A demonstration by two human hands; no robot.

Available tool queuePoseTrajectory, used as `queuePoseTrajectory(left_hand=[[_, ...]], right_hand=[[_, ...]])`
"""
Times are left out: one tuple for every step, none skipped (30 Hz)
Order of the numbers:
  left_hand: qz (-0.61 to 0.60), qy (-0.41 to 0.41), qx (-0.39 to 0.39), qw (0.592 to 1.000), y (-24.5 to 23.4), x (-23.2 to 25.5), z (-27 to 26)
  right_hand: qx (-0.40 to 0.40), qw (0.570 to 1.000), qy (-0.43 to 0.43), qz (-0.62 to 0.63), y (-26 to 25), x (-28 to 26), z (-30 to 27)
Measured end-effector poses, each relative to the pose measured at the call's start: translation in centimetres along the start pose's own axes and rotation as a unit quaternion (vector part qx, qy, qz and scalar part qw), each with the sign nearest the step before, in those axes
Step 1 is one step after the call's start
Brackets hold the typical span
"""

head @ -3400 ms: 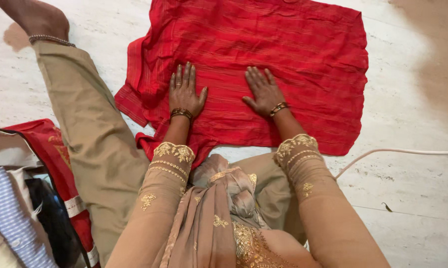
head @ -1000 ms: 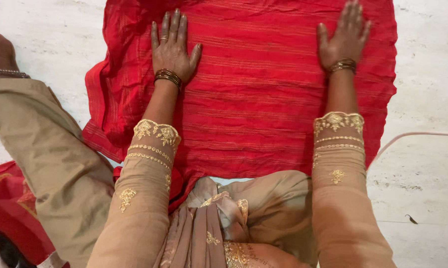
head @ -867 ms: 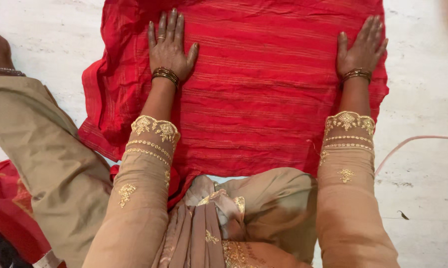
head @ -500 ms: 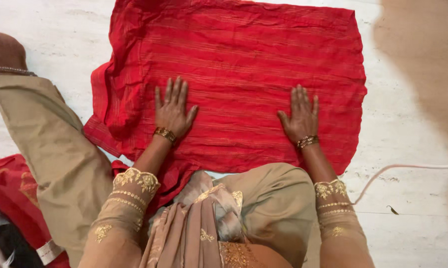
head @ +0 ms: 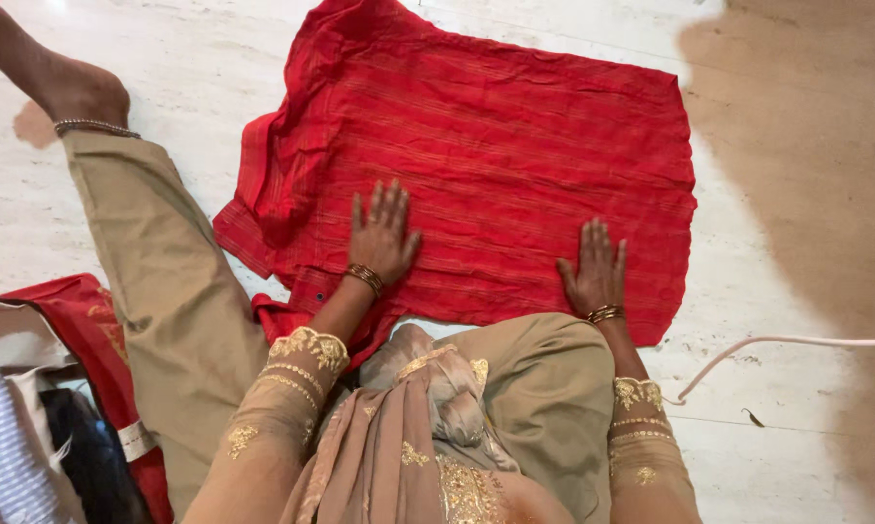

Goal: The person buttons a red shirt and then folds it by hand while sitting on the floor.

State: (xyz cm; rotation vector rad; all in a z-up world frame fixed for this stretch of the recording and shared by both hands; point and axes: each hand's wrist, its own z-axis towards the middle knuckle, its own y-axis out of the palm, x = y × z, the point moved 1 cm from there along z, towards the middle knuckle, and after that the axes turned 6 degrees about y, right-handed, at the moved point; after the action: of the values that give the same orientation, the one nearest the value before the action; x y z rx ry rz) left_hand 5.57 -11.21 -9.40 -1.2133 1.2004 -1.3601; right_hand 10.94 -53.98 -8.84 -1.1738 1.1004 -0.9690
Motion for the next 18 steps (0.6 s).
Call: queuePoseTrajectory(left_hand=[[-0.015,0.011,-0.038,0.999,0.0,1.5,-1.7],[-0.032,0.025,-0.071,0.997,-0.1,2.3,-2.1],[-0.022,0.011,-0.074,0.997,-0.4,2.0,-1.9],[-0.011,0.001,-0.078,0.997,-0.7,1.3,-1.9],[0.0,-0.009,-0.083,0.997,-1.0,0.6,-1.9],[-0.012,-0.025,-0.077,0.997,-1.3,-0.4,-1.5],[-0.024,-0.041,-0.072,0.996,-1.6,-1.5,-1.2],[-0.035,-0.06,-0.064,0.996,-1.8,-2.3,-0.6],[-0.034,-0.065,-0.066,0.995,-1.9,-2.2,0.1],[-0.03,-0.072,-0.07,0.994,-2.0,-2.1,0.3],[-0.026,-0.079,-0.075,0.994,-2.1,-2.1,0.6],[-0.012,-0.055,-0.086,0.995,-2.0,-1.3,-0.2],[0.001,-0.031,-0.097,0.995,-1.8,0.5,-1.2],[0.013,-0.006,-0.111,0.994,-1.8,2.3,-2.3],[-0.001,-0.005,-0.115,0.993,-1.9,3.3,-3.3],[-0.016,-0.002,-0.119,0.993,-2.1,4.2,-3.9],[-0.031,0.0,-0.122,0.992,-2.3,4.7,-4.3],[-0.036,0.009,-0.109,0.993,-2.3,4.5,-4.2]], right_hand=[[-0.003,1.0,-0.023,-0.005,0.5,-0.3,-0.9],[0.009,1.0,0.014,-0.002,0.3,0.3,-1.0],[0.021,0.998,0.052,0.001,0.0,1.4,-1.1],[0.032,0.995,0.093,0.005,-0.2,2.5,-1.4],[0.029,0.992,0.125,-0.003,-0.5,3.7,-1.7],[0.03,0.988,0.154,-0.01,-0.9,4.7,-1.5],[0.031,0.983,0.182,-0.016,-1.1,5.3,-1.4],[0.037,0.983,0.179,-0.009,-1.1,5.4,-1.1],[0.043,0.983,0.176,-0.002,-1.1,5.3,-1.2],[0.046,0.984,0.172,0.009,-0.9,4.8,-1.4],[0.042,0.993,0.11,0.002,-0.5,4.0,-1.1],[0.032,0.998,0.051,-0.005,0.2,2.5,-1.8],[0.021,1.0,-0.008,-0.012,0.8,1.2,-2.2],[0.019,1.0,-0.012,-0.002,1.0,0.4,-2.8],[0.018,1.0,-0.016,0.008,0.9,-0.1,-3.1],[0.017,1.0,-0.019,0.017,0.6,-0.3,-3.1],[0.02,1.0,-0.02,0.011,0.3,-0.4,-2.8],[0.023,1.0,-0.018,0.005,0.2,-0.5,-2.6]])
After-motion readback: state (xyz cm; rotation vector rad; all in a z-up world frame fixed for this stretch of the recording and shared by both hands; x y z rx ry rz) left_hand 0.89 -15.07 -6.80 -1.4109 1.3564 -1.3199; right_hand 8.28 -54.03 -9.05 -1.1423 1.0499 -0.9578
